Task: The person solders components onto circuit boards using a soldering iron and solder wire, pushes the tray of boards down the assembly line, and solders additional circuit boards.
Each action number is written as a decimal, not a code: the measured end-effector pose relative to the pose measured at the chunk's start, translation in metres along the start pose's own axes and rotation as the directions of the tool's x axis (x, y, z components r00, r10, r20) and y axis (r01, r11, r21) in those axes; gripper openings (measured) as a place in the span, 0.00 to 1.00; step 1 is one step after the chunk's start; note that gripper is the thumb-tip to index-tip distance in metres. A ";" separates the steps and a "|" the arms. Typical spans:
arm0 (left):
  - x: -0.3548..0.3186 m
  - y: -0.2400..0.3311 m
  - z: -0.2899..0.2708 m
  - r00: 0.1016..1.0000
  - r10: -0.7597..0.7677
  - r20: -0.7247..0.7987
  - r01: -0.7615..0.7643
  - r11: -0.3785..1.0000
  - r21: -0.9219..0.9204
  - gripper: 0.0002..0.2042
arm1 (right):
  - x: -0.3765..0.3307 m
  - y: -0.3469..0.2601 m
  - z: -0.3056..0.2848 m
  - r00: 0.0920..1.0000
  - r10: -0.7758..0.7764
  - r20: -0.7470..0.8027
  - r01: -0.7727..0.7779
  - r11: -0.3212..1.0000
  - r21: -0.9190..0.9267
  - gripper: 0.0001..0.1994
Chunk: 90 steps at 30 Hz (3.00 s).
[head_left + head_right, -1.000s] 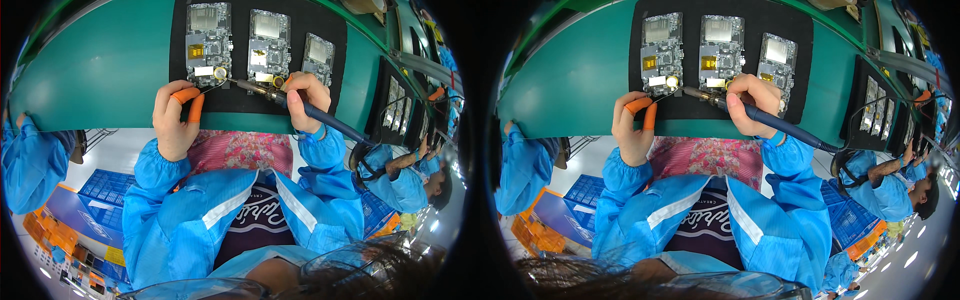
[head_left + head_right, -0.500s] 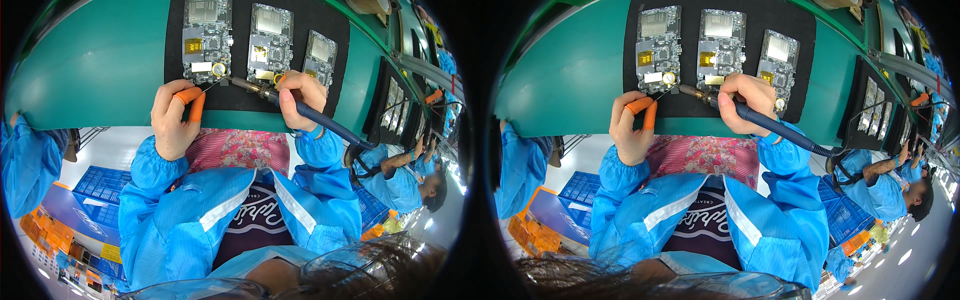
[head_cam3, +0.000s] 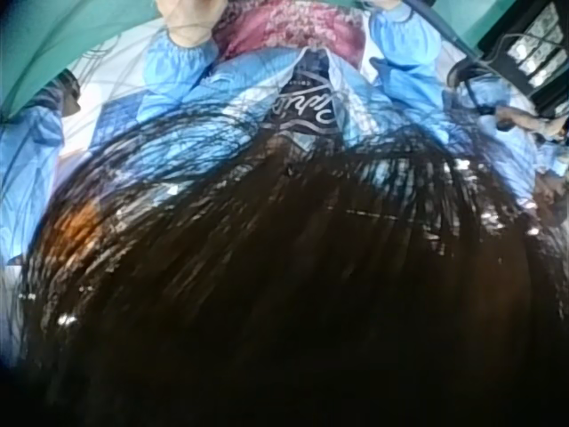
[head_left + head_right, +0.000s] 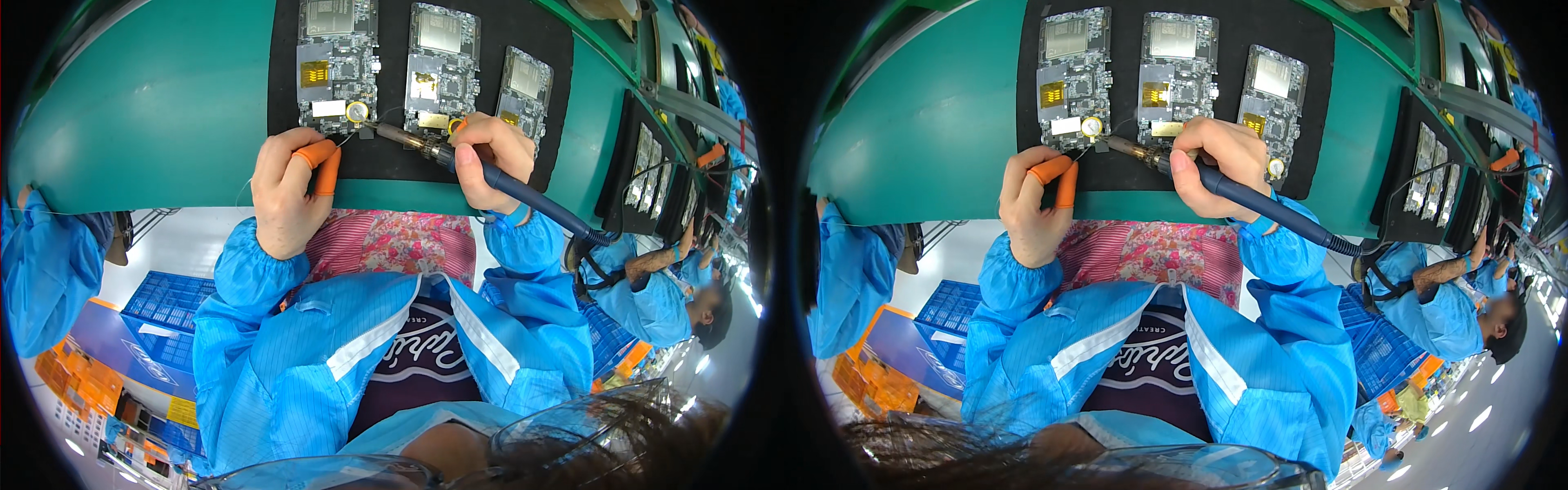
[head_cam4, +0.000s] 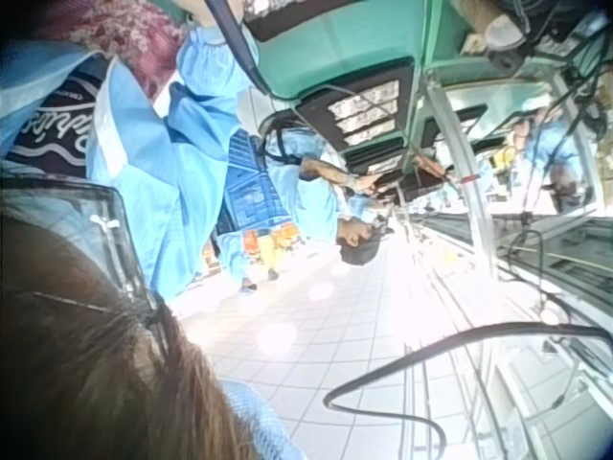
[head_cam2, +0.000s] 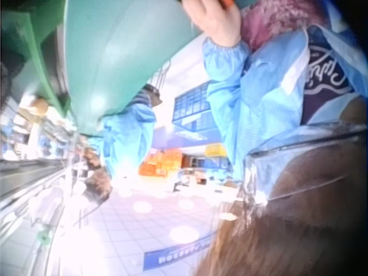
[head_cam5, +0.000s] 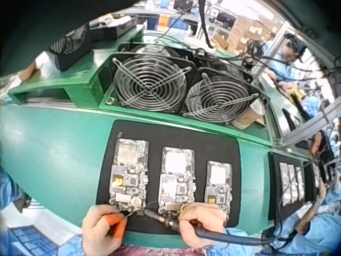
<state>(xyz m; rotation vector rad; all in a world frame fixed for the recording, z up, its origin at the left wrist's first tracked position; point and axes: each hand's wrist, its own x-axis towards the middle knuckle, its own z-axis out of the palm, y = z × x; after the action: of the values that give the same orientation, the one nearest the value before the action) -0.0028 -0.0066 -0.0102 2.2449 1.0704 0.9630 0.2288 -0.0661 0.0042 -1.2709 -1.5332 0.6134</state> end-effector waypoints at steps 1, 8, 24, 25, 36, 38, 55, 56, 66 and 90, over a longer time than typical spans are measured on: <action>0.000 0.000 0.000 1.000 0.005 0.003 -0.005 1.000 0.003 0.11 | 0.000 0.000 0.000 1.000 0.003 0.002 -0.003 1.000 0.001 0.05; 0.004 0.000 0.000 0.998 0.061 0.032 -0.062 0.998 0.019 0.11 | 0.000 0.001 -0.001 1.000 -0.022 -0.004 0.022 1.000 0.020 0.04; -0.002 0.000 -0.017 0.997 -0.016 0.072 0.011 0.998 0.060 0.10 | 0.005 -0.003 0.003 0.999 -0.037 -0.016 0.037 0.999 0.027 0.04; -0.001 0.000 -0.017 0.996 -0.022 0.084 0.017 0.998 0.066 0.10 | 0.005 -0.003 0.003 0.999 -0.036 -0.008 0.036 0.999 0.018 0.04; -0.001 -0.001 -0.015 0.994 -0.021 0.109 0.015 0.998 0.055 0.10 | 0.006 -0.002 0.006 0.999 -0.027 0.020 0.027 1.000 0.015 0.04; 0.001 -0.001 -0.014 0.994 -0.012 0.110 0.006 0.999 0.053 0.10 | 0.006 -0.003 0.006 1.000 -0.012 0.026 0.011 1.000 0.005 0.04; 0.012 0.005 -0.014 0.984 0.092 0.153 -0.113 0.984 0.136 0.10 | 0.004 -0.004 0.002 1.000 -0.031 -0.004 0.031 0.999 0.043 0.04; 0.010 0.007 -0.016 0.992 0.044 0.122 -0.055 0.994 0.093 0.11 | 0.003 -0.004 -0.001 0.999 -0.045 -0.015 0.045 0.998 0.047 0.04; 0.010 0.023 -0.004 0.998 0.060 0.025 -0.062 0.997 0.049 0.11 | -0.036 0.009 -0.056 0.945 0.070 -0.319 -0.022 0.988 0.153 0.12; 0.016 0.043 0.044 0.975 0.196 0.105 -0.203 0.978 0.056 0.10 | -0.042 0.017 -0.072 0.989 -0.094 -0.112 0.093 0.996 -0.016 0.05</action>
<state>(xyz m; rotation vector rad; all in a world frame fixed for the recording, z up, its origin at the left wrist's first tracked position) 0.0577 -0.0238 -0.0037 2.4639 0.8580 0.8957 0.2983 -0.1144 -0.0004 -1.2143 -1.4949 0.4660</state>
